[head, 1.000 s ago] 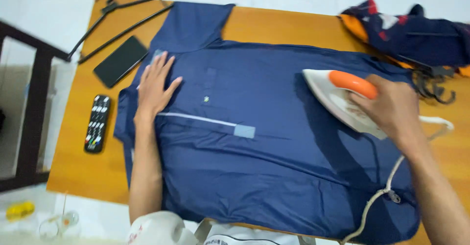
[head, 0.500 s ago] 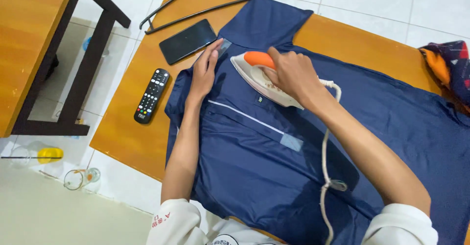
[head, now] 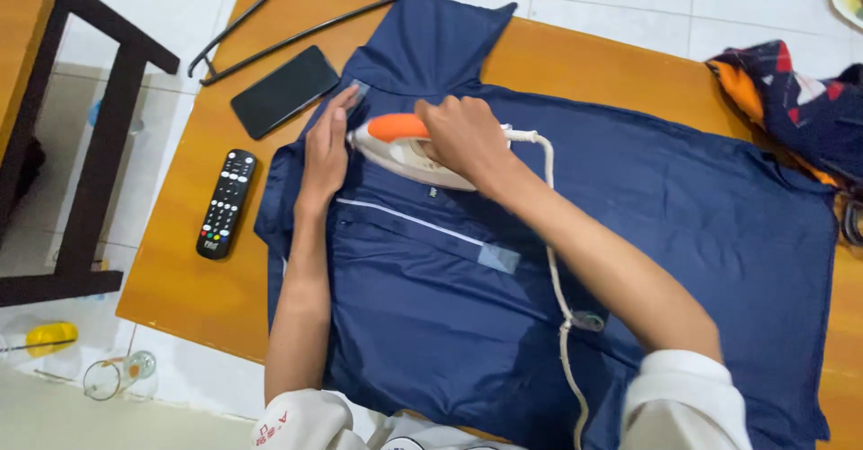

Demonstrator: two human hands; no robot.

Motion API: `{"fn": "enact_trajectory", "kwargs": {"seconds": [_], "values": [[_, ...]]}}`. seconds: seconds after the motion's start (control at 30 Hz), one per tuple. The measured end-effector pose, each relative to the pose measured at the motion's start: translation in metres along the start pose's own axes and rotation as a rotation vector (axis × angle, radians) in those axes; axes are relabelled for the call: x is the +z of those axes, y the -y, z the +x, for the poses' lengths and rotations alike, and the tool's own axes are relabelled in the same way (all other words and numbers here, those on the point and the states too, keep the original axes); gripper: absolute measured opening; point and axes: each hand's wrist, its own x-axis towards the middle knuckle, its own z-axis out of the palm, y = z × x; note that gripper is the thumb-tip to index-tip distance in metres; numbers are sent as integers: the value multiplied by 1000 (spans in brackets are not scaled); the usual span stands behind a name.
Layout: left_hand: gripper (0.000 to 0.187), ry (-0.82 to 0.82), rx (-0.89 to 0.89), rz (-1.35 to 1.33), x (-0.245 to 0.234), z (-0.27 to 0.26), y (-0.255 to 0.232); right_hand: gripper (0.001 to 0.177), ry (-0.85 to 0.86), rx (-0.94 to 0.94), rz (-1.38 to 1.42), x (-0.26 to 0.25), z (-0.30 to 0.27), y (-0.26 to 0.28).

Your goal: Ironing a blue shirt on a wooden table using an electric iron

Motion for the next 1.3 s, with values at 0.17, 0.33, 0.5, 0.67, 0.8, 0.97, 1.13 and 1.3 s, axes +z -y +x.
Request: {"fn": "enact_trajectory", "kwargs": {"seconds": [0.17, 0.33, 0.5, 0.67, 0.8, 0.97, 1.13, 1.3], "values": [[47, 149, 72, 305, 3, -7, 0, 42, -80, 153, 0, 15, -11, -3], [49, 290, 143, 586, 4, -7, 3, 52, 65, 134, 21, -23, -77, -14], [49, 306, 126, 585, 3, -7, -4, 38, -35, 461, -68, -26, -134, -90], [52, 340, 93, 579, 6, -5, -14, 28, 57, 416, -138, -75, -220, -135], [55, 348, 62, 593, 6, -5, -20, 25, 204, 427, -211, -90, -282, -159], [54, 336, 80, 587, 6, -4, -14, 30, 19, 753, -347, -92, -335, -194], [54, 338, 57, 579, 7, -5, -20, 30, 73, 581, -415, -93, -387, -215], [54, 332, 78, 576, 6, -6, -14, 34, -16, 919, -421, -106, -391, -214]]}}
